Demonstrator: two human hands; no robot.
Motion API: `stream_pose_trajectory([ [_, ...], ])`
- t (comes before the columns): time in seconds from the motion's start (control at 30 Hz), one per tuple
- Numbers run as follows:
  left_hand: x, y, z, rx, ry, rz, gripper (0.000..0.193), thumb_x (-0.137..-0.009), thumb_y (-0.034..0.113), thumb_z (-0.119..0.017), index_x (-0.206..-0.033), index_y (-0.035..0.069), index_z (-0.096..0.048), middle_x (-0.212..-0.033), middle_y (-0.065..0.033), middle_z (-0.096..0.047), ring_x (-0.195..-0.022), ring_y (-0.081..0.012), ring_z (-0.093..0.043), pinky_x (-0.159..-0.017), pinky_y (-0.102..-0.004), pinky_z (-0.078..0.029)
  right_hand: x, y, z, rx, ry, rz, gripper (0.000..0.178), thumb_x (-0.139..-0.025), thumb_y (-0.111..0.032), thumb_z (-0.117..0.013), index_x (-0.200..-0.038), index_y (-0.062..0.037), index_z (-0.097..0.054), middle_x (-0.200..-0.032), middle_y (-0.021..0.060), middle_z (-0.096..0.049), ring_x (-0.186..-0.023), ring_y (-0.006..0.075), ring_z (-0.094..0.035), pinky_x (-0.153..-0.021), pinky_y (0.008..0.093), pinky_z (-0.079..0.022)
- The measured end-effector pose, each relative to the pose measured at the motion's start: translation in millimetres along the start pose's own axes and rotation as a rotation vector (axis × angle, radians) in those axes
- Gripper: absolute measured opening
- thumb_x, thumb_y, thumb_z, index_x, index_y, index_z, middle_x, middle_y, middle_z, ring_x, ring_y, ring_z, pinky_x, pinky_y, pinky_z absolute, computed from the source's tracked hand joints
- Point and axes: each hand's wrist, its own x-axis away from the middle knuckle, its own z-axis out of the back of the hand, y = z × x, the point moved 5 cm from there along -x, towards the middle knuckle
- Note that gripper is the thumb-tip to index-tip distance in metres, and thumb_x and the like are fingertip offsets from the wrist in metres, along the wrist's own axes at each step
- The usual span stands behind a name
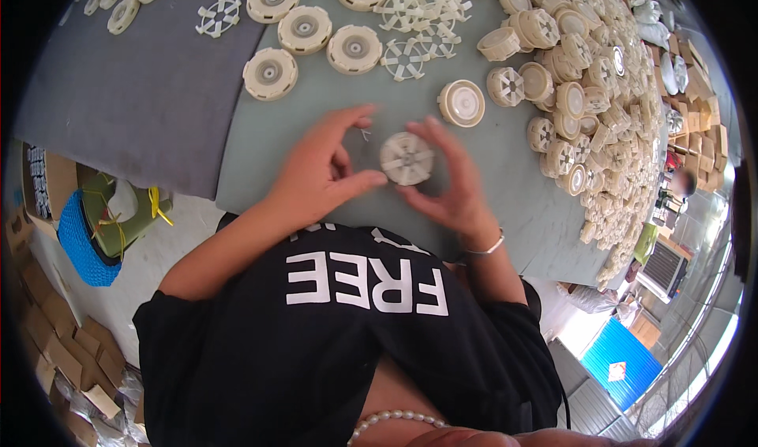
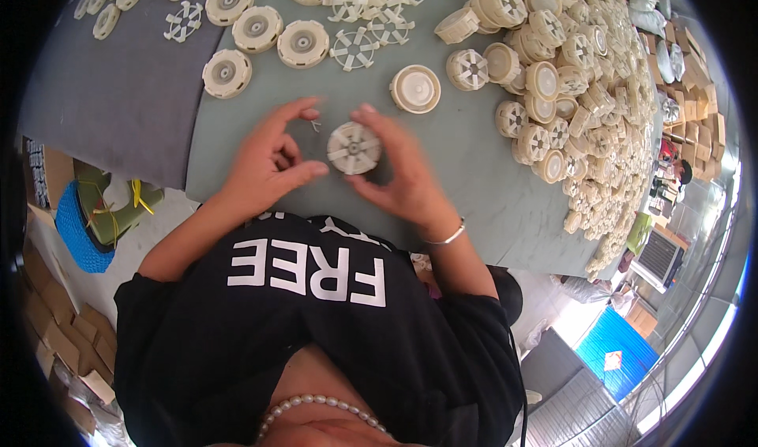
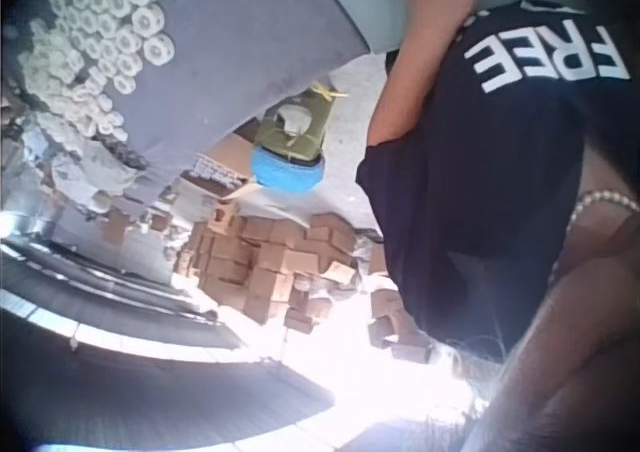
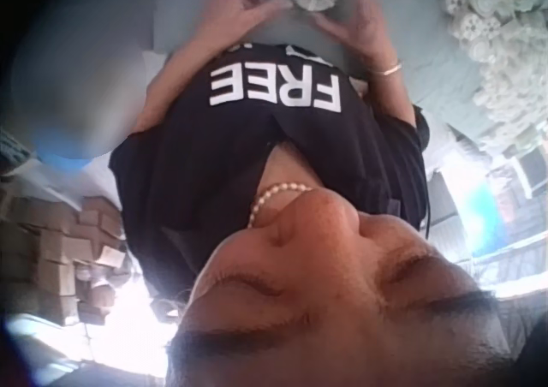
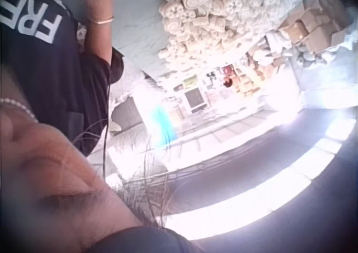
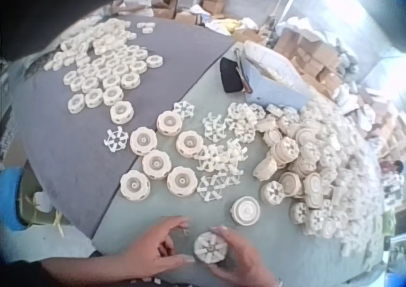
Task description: The person assembles plastic wheel components by picking up circular bases and plastic spoke inserts, fitting the inserts into the bases by hand, pressing them together, and placing the assembled units on the table.
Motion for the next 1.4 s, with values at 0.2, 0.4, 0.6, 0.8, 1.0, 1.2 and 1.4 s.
stream_pose_trajectory([
  [0.2, -20.9, 18.2, 40.8, -0.355, 0.263, -0.228, 0.058, -0.082, 0.012, -0.079, -0.135, 0.01, -0.057, -0.135, -0.0101, -0.056, -0.058, -0.0129, -0.055, -0.06, -0.0305, -0.05, 15.8, 28.7, 154.3, 0.666, 0.722, -0.125, 0.075, -0.077, -0.005, -0.084, -0.143, 0.0003, -0.049, -0.137, 0.0136, -0.059, -0.12, 0.0234, -0.06, -0.106, 0.0363, -0.047],
  [0.4, -59.2, 26.5, 34.5, -0.836, 0.422, -0.367, 0.064, -0.084, 0.018, -0.076, -0.142, 0.013, -0.049, -0.142, -0.0081, -0.052, -0.089, -0.0267, -0.069, -0.074, -0.0387, -0.057, -17.8, 28.0, 85.9, 0.405, 0.254, -0.164, 0.061, -0.075, -0.012, -0.085, -0.131, -0.0078, -0.061, -0.111, 0.0071, -0.068, -0.086, 0.0197, -0.062, -0.079, 0.033, -0.053],
  [0.6, -42.2, 14.9, 25.9, -0.8, 0.218, -0.132, 0.068, -0.082, 0.021, -0.079, -0.143, 0.013, -0.05, -0.139, -0.0088, -0.053, -0.117, -0.0316, -0.061, -0.087, -0.0415, -0.056, -10.6, 34.5, 42.9, 0.253, -0.008, -0.329, 0.055, -0.076, -0.015, -0.083, -0.127, -0.0068, -0.064, -0.116, 0.0083, -0.064, -0.086, 0.0217, -0.062, -0.074, 0.0326, -0.052],
  [0.8, -16.3, 10.2, 12.6, -0.717, 0.19, -0.206, 0.069, -0.078, 0.026, -0.082, -0.14, 0.012, -0.054, -0.13, -0.0101, -0.055, -0.109, -0.0321, -0.062, -0.083, -0.041, -0.055, -41.2, 13.7, 20.1, 0.284, 0.102, -0.094, 0.055, -0.073, -0.019, -0.084, -0.123, -0.0079, -0.064, -0.118, 0.0095, -0.063, -0.095, 0.0244, -0.064, -0.077, 0.0346, -0.054],
  [1.0, -13.7, 0.2, 15.0, -0.727, 0.208, -0.299, 0.071, -0.075, 0.028, -0.084, -0.138, 0.011, -0.056, -0.128, -0.0103, -0.055, -0.107, -0.0306, -0.063, -0.081, -0.0396, -0.055, -47.7, 23.3, 51.7, 0.281, 0.104, -0.074, 0.054, -0.072, -0.02, -0.085, -0.121, -0.0103, -0.064, -0.126, 0.01, -0.064, -0.107, 0.0331, -0.064, -0.093, 0.0412, -0.052],
  [1.2, -16.6, 6.2, 11.8, -0.655, 0.194, -0.336, 0.069, -0.074, 0.027, -0.084, -0.136, 0.01, -0.058, -0.126, -0.0106, -0.058, -0.106, -0.03, -0.064, -0.08, -0.0385, -0.055, -38.8, 29.4, 159.6, 0.889, 0.707, -0.164, 0.053, -0.073, -0.017, -0.088, -0.122, -0.01, -0.067, -0.113, 0.0096, -0.068, -0.1, 0.0279, -0.064, -0.087, 0.0388, -0.054],
  [1.4, -20.4, 7.0, 9.9, -0.722, 0.199, -0.471, 0.068, -0.074, 0.027, -0.084, -0.135, 0.012, -0.058, -0.128, -0.0069, -0.057, -0.102, -0.0257, -0.066, -0.074, -0.036, -0.056, -123.0, 56.2, 43.5, 0.478, 0.398, -0.124, 0.056, -0.084, -0.028, -0.077, -0.133, -0.009, -0.058, -0.121, 0.0147, -0.062, -0.099, 0.0335, -0.063, -0.083, 0.0406, -0.054],
])
